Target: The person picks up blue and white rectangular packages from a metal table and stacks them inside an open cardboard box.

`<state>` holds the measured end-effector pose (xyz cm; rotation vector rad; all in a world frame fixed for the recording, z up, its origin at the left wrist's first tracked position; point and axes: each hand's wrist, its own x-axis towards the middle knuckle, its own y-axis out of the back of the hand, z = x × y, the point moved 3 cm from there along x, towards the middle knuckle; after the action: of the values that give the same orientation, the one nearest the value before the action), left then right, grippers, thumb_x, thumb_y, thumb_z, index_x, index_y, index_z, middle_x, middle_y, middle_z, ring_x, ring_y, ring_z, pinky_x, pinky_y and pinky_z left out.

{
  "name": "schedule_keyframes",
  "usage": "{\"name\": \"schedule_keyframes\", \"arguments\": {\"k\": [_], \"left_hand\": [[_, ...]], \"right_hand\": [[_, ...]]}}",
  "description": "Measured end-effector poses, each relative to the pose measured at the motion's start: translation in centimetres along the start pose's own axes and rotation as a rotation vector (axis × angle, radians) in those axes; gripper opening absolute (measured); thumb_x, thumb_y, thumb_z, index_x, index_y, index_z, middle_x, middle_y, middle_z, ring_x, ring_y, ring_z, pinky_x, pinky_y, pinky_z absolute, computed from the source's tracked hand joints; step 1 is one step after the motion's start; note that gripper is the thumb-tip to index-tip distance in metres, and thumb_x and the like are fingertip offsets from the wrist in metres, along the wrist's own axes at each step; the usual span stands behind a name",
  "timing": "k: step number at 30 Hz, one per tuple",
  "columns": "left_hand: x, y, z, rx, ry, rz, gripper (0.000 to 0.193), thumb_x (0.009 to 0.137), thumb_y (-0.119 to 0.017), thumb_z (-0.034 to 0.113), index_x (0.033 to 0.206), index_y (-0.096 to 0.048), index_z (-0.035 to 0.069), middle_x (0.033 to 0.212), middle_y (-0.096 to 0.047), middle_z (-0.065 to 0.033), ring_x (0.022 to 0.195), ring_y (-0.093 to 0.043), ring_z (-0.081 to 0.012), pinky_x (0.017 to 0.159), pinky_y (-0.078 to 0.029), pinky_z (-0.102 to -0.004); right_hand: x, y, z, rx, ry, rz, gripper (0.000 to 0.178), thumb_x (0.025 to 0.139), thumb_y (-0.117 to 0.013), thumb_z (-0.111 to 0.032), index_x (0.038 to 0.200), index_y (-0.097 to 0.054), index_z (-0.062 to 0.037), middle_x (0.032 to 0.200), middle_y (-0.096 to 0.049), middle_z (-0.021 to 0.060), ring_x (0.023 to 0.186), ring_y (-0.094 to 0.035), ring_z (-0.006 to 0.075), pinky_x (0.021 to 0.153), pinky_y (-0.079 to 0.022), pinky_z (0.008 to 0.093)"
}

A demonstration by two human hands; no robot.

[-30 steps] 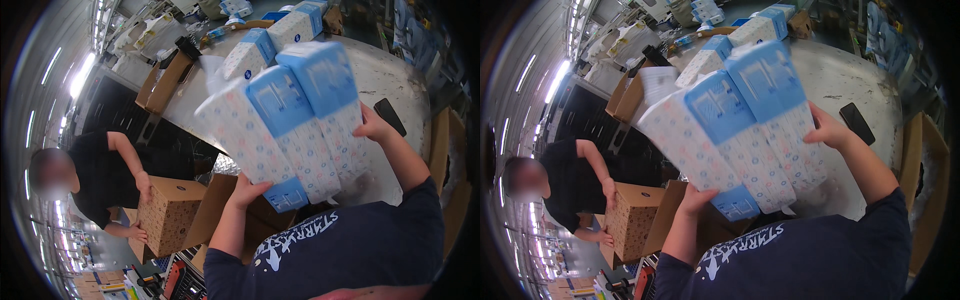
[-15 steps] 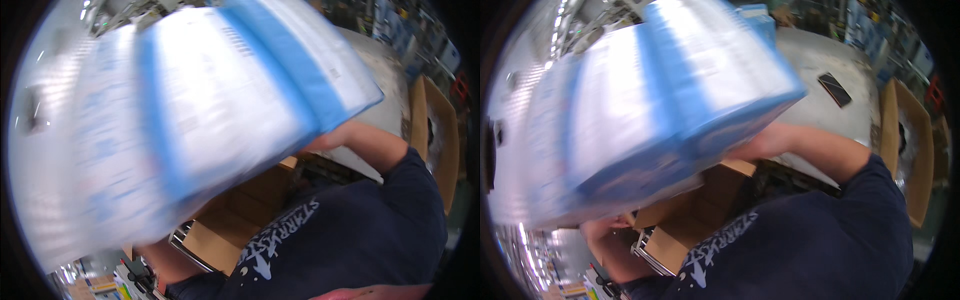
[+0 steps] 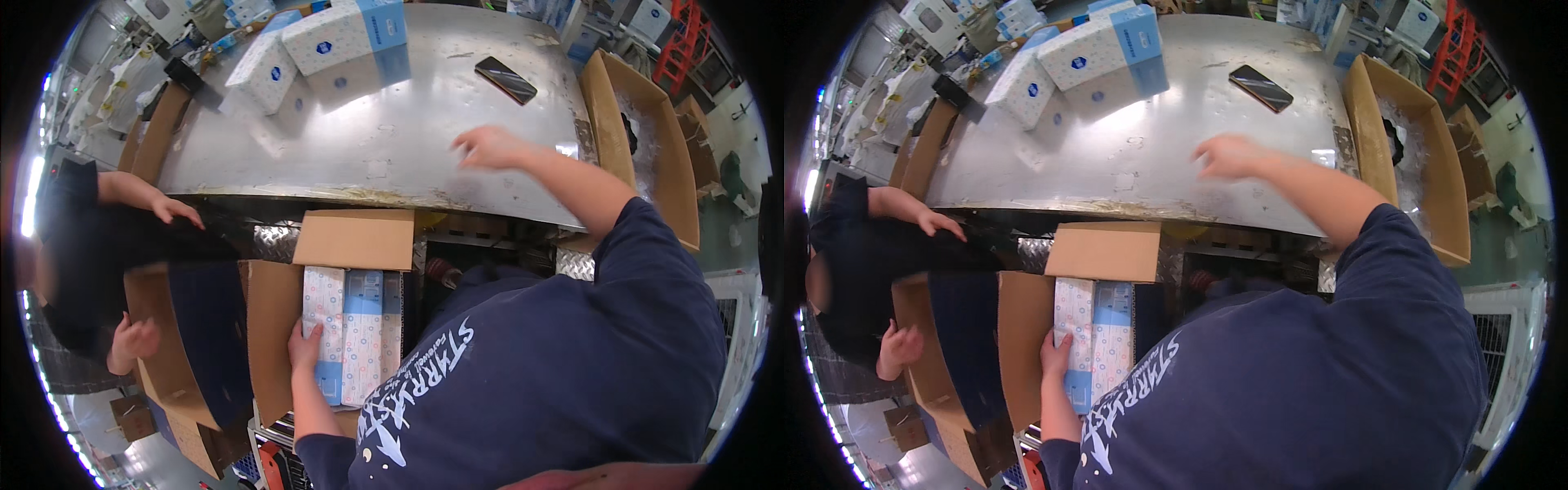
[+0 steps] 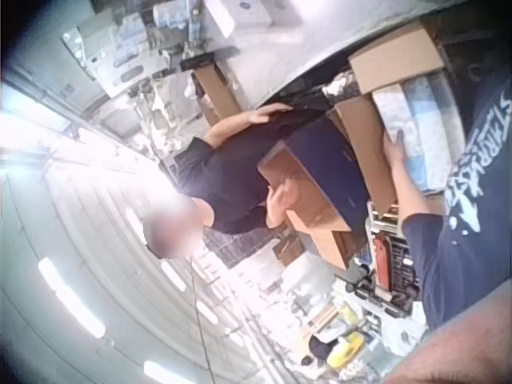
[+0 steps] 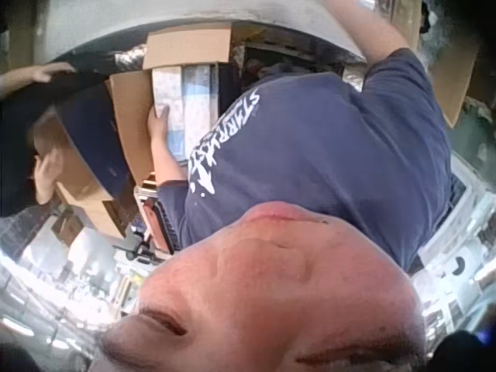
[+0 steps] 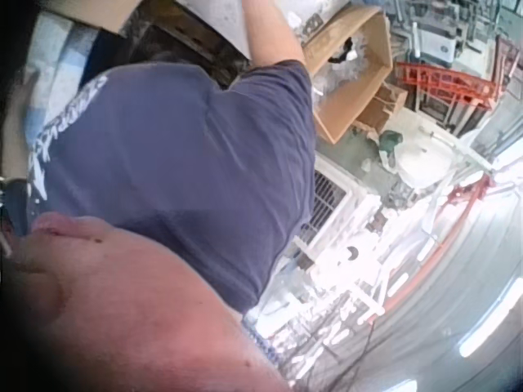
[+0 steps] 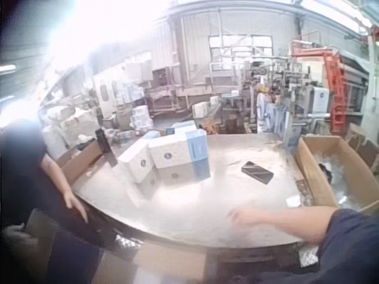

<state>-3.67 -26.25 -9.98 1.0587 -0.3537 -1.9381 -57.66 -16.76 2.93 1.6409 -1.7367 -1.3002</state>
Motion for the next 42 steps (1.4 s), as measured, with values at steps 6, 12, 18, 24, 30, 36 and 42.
{"name": "schedule_keyframes", "arguments": {"k": [6, 12, 18, 24, 30, 36, 42], "left_hand": [[-6.2, -8.1, 3.0, 0.842, -0.104, 0.114, 0.127, 0.055, -0.082, 0.054, 0.149, -0.006, 0.013, 0.151, 0.005, -0.0277, 0.138, -0.002, -0.0493, 0.104, -0.014, -0.0682], [2.1, -12.2, -2.7, 0.840, 0.166, -0.172, 0.121, 0.062, -0.081, 0.050, 0.149, -0.008, 0.008, 0.151, 0.003, -0.0316, 0.138, -0.008, -0.0499, 0.106, -0.028, -0.0577], [7.3, -6.3, 2.8, -0.287, -0.014, -0.011, 0.053, 0.086, -0.067, 0.029, 0.128, -0.053, 0.000, 0.102, -0.067, -0.0171, 0.096, -0.064, -0.0234, 0.084, -0.049, -0.0336], [2.9, -0.2, 7.2, -0.274, 0.009, 0.212, 0.043, 0.089, -0.064, 0.015, 0.127, -0.052, 0.001, 0.112, -0.063, -0.0155, 0.102, -0.061, -0.0203, 0.089, -0.048, -0.0324], [2.1, 5.0, 16.3, -0.340, -0.095, 0.305, 0.037, 0.091, -0.059, 0.008, 0.127, -0.053, 0.002, 0.115, -0.063, -0.0128, 0.106, -0.059, -0.0179, 0.093, -0.046, -0.0304], [13.6, 6.0, 23.1, -0.140, -0.455, 0.277, 0.034, 0.085, -0.063, 0.010, 0.118, -0.060, 0.002, 0.106, -0.066, -0.0146, 0.099, -0.063, -0.0207, 0.084, -0.050, -0.0306], [26.4, 10.5, 29.3, 0.144, -0.390, 0.421, 0.041, 0.084, -0.063, 0.020, 0.122, -0.057, 0.004, 0.117, -0.060, -0.0183, 0.108, -0.058, -0.0322, 0.093, -0.046, -0.0375]], "right_hand": [[-10.6, 2.4, 24.8, -0.365, -0.652, 0.203, 0.074, 0.066, -0.078, -0.031, 0.130, -0.049, -0.0084, 0.122, -0.054, 0.0244, 0.107, -0.057, 0.0347, 0.091, -0.048, 0.0390], [-1.3, 2.2, 19.6, -0.019, -0.461, 0.214, 0.067, 0.059, -0.081, -0.021, 0.116, -0.048, -0.0065, 0.104, -0.061, 0.0197, 0.099, -0.060, 0.0293, 0.084, -0.049, 0.0408], [10.5, 0.8, -4.1, 0.303, 0.264, -0.061, 0.065, 0.064, -0.080, -0.014, 0.121, -0.049, -0.0047, 0.103, -0.057, 0.0145, 0.082, -0.060, 0.0191, 0.073, -0.052, 0.0341], [13.0, -9.0, -18.9, 0.300, 0.832, -0.677, 0.073, 0.065, -0.082, -0.029, 0.124, -0.047, -0.0039, 0.110, -0.056, 0.0203, 0.091, -0.061, 0.0315, 0.083, -0.050, 0.0411], [10.1, -16.4, -21.2, 0.216, 1.163, -0.664, 0.076, 0.077, -0.070, -0.044, 0.135, -0.041, -0.0050, 0.123, -0.055, 0.0204, 0.109, -0.056, 0.0357, 0.093, -0.045, 0.0424], [20.6, -4.9, -15.6, 0.438, 0.569, -0.466, 0.037, 0.086, -0.062, -0.028, 0.116, -0.062, -0.0063, 0.112, -0.063, 0.0174, 0.099, -0.062, 0.0292, 0.088, -0.049, 0.0384], [27.8, 13.2, -2.8, -0.122, 0.609, 0.737, 0.053, 0.069, -0.077, -0.017, 0.119, -0.060, -0.0127, 0.120, -0.058, 0.0123, 0.114, -0.052, 0.0311, 0.097, -0.041, 0.0392]]}}
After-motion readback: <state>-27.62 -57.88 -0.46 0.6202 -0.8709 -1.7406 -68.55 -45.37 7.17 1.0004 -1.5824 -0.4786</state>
